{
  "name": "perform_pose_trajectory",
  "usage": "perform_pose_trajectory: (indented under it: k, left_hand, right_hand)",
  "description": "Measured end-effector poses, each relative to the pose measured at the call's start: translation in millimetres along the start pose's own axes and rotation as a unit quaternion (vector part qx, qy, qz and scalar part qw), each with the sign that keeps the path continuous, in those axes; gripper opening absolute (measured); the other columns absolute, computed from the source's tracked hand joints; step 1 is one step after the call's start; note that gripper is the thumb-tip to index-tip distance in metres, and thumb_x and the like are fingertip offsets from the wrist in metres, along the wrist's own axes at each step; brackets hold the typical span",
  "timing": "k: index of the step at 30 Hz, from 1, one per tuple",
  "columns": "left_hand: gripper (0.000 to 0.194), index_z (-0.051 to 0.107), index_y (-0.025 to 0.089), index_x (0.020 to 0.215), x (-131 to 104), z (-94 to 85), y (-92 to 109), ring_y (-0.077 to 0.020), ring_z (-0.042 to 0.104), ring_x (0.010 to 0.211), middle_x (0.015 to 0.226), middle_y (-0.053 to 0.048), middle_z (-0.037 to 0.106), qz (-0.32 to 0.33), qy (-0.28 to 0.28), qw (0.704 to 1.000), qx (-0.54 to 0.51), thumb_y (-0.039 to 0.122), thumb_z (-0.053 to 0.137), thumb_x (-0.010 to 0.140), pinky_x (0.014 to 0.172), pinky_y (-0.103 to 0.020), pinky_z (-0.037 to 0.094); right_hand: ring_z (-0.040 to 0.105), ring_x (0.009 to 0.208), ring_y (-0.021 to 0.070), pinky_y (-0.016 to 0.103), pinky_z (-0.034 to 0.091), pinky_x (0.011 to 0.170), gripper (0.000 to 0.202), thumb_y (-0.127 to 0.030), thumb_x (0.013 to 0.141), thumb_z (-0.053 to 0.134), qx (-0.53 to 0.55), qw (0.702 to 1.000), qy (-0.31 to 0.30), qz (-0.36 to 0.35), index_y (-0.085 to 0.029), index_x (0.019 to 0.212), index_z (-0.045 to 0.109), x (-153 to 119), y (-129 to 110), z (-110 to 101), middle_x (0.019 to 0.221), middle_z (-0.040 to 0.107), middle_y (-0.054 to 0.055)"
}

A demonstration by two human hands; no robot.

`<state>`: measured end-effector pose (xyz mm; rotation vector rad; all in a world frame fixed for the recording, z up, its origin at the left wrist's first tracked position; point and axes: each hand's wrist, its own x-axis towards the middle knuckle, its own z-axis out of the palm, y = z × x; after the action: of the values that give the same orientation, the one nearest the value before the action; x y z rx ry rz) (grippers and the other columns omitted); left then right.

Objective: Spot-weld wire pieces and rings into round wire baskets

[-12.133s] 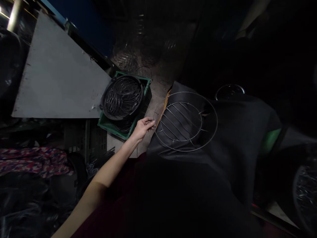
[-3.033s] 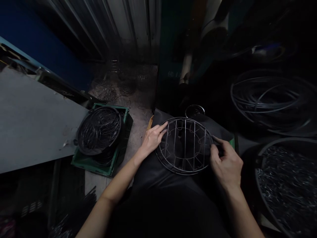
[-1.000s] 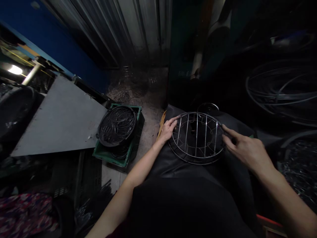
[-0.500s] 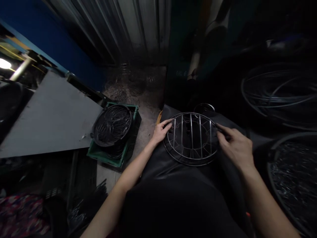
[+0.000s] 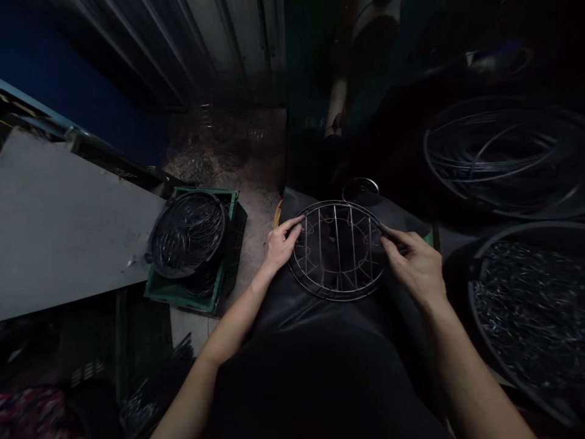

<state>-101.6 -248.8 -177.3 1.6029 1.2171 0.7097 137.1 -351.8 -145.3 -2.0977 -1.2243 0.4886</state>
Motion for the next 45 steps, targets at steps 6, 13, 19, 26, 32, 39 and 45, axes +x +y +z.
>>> perform_pose_trajectory:
  k: [6, 13, 19, 26, 32, 39, 45]
  left_hand:
    - [0.065, 0.037, 0.022, 0.14, -14.4, 7.3, -14.3, -0.0209, 0.059, 0.098, 0.113, -0.009, 0.061, 0.075, -0.029, 0.99, 0.118, 0.054, 0.051, 0.086, 0.096, -0.039, 0.041]
    - [0.061, 0.023, 0.025, 0.145, -15.8, 17.7, -28.4, -0.0221, 0.05, 0.117, 0.137, -0.011, 0.046, 0.101, 0.003, 0.991, 0.083, 0.054, 0.032, 0.093, 0.106, -0.039, 0.032]
    - [0.054, 0.035, 0.025, 0.139, -19.9, 15.4, -20.4, -0.0229, 0.04, 0.131, 0.139, -0.007, 0.044, 0.141, -0.01, 0.988, 0.067, 0.053, 0.034, 0.093, 0.11, -0.038, 0.031]
    - [0.052, 0.035, 0.024, 0.138, -18.7, -9.7, 11.8, -0.022, 0.053, 0.113, 0.125, -0.009, 0.052, 0.224, -0.011, 0.967, 0.124, 0.047, 0.043, 0.092, 0.103, -0.042, 0.037]
    - [0.061, 0.023, 0.023, 0.141, 7.7, -28.4, 7.9, -0.0188, 0.055, 0.111, 0.118, -0.01, 0.057, 0.327, 0.03, 0.93, 0.164, 0.034, 0.052, 0.089, 0.104, -0.039, 0.039]
    - [0.069, 0.015, 0.018, 0.142, -2.6, -0.2, -43.2, -0.0197, 0.053, 0.114, 0.125, -0.015, 0.048, 0.269, -0.069, 0.939, 0.202, 0.027, 0.053, 0.086, 0.098, -0.037, 0.045]
    - [0.086, 0.024, 0.021, 0.142, 10.1, 9.4, 22.6, -0.0279, 0.034, 0.129, 0.136, -0.015, 0.034, 0.244, 0.018, 0.927, 0.283, 0.046, 0.069, 0.073, 0.107, -0.045, 0.032]
  right_hand:
    - [0.059, 0.077, 0.0179, 0.032, 0.05, 0.068, 0.054, -0.052, 0.068, 0.067, 0.185, 0.972, -0.122, 0.083, -0.025, 0.115, 0.063, 14.6, 20.9, -3.3, 0.095, 0.066, 0.003]
    - [0.045, 0.054, 0.009, 0.022, 0.036, 0.048, 0.061, -0.053, 0.068, 0.068, 0.238, 0.944, -0.203, 0.104, -0.023, 0.12, 0.058, 15.8, 27.6, -4.6, 0.069, 0.057, -0.002]
    - [0.04, 0.056, 0.0083, 0.024, 0.035, 0.052, 0.052, -0.043, 0.077, 0.064, 0.209, 0.956, -0.194, 0.063, -0.021, 0.124, 0.056, 9.8, 26.4, -9.6, 0.069, 0.054, -0.001]
    - [0.053, 0.073, 0.0125, 0.028, 0.045, 0.071, 0.05, -0.041, 0.082, 0.058, 0.163, 0.974, -0.147, -0.053, -0.022, 0.129, 0.052, -1.2, 3.7, -32.9, 0.084, 0.059, 0.002]
    - [0.061, 0.093, 0.0174, 0.034, 0.047, 0.088, 0.049, -0.028, 0.085, 0.048, 0.093, 0.984, -0.029, -0.15, -0.025, 0.133, 0.048, -1.0, 7.1, -26.2, 0.104, 0.065, 0.004]
    - [0.065, 0.09, 0.0195, 0.032, 0.051, 0.082, 0.055, -0.03, 0.088, 0.045, 0.025, 0.988, -0.07, -0.137, -0.024, 0.142, 0.038, -8.4, 65.3, 25.8, 0.101, 0.067, 0.004]
    - [0.063, 0.081, 0.0167, 0.028, 0.052, 0.076, 0.055, -0.019, 0.089, 0.039, -0.008, 0.973, -0.095, -0.211, -0.025, 0.143, 0.037, -0.5, 75.9, 33.6, 0.096, 0.066, 0.004]
